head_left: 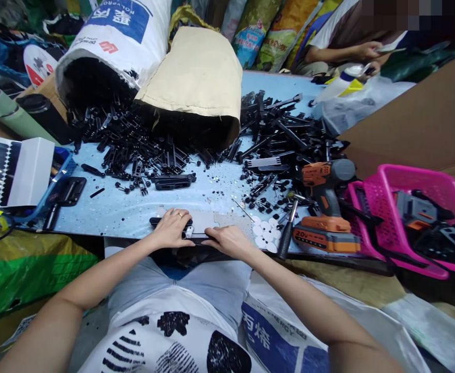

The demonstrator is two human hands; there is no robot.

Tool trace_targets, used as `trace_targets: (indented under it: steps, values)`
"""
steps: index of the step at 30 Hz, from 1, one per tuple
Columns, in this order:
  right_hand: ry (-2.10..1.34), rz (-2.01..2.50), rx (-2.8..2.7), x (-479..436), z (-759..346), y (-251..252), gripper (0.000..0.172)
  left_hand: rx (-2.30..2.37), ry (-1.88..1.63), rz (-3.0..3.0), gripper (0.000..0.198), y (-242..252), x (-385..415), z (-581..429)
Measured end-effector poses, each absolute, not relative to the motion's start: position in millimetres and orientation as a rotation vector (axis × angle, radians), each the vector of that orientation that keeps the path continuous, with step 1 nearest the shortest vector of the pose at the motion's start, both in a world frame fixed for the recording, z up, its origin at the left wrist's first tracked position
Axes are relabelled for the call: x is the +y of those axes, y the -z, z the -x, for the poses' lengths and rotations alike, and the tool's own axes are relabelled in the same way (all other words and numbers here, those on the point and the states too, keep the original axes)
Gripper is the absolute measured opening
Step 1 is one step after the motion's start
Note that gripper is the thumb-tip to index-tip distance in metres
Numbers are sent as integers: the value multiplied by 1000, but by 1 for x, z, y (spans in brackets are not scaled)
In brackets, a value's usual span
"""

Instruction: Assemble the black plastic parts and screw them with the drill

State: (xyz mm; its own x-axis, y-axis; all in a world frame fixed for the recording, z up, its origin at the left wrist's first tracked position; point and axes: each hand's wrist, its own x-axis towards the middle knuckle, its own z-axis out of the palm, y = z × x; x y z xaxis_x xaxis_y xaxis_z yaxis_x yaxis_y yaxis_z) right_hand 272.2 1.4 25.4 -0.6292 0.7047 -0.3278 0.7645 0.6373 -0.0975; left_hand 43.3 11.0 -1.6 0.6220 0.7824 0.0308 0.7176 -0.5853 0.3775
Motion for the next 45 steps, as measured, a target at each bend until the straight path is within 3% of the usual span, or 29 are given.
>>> trace_targets:
  steps: [2,8,14,19,21,25,29,33,37,40,43,45]
  values:
    - [306,-1209,2603,0,-270,-27,41,1206,-303,-2519,71,2,10,-42]
    - [81,-1254,2648,-2,-257,-48,37,1274,-393,-2503,44,2,6,-36]
    - [33,-1119,2691,8,-256,-67,34,1300,-525,-2468,51,7,3,-31]
    - [79,-1089,2804,19,-272,-36,37,1241,-381,-2465,60,2,9,-38]
    - [131,-1110,2865,22,-283,-16,39,1238,-392,-2478,58,-5,33,-47]
    - [221,-1247,2918,20,-297,8,37,1587,-376,-2420,35,-21,122,-69]
    - [312,-1327,2873,9,-296,6,38,1585,-310,-2412,34,-22,202,-93]
    - [359,-1396,2867,18,-301,-3,43,1549,-338,-2382,21,-12,230,-113]
    - [161,-1874,2713,81,-323,-7,38,1563,-433,-2339,19,-17,219,-112]
    - [-81,-2199,2341,142,-336,-3,34,1522,-724,-2179,21,-28,183,-85]
    - [-52,-2191,2180,178,-333,8,29,1497,-1111,-1696,25,-29,125,-40]
    - [-12,-2161,2195,182,-327,15,28,1479,-1191,-1326,32,-21,84,-9]
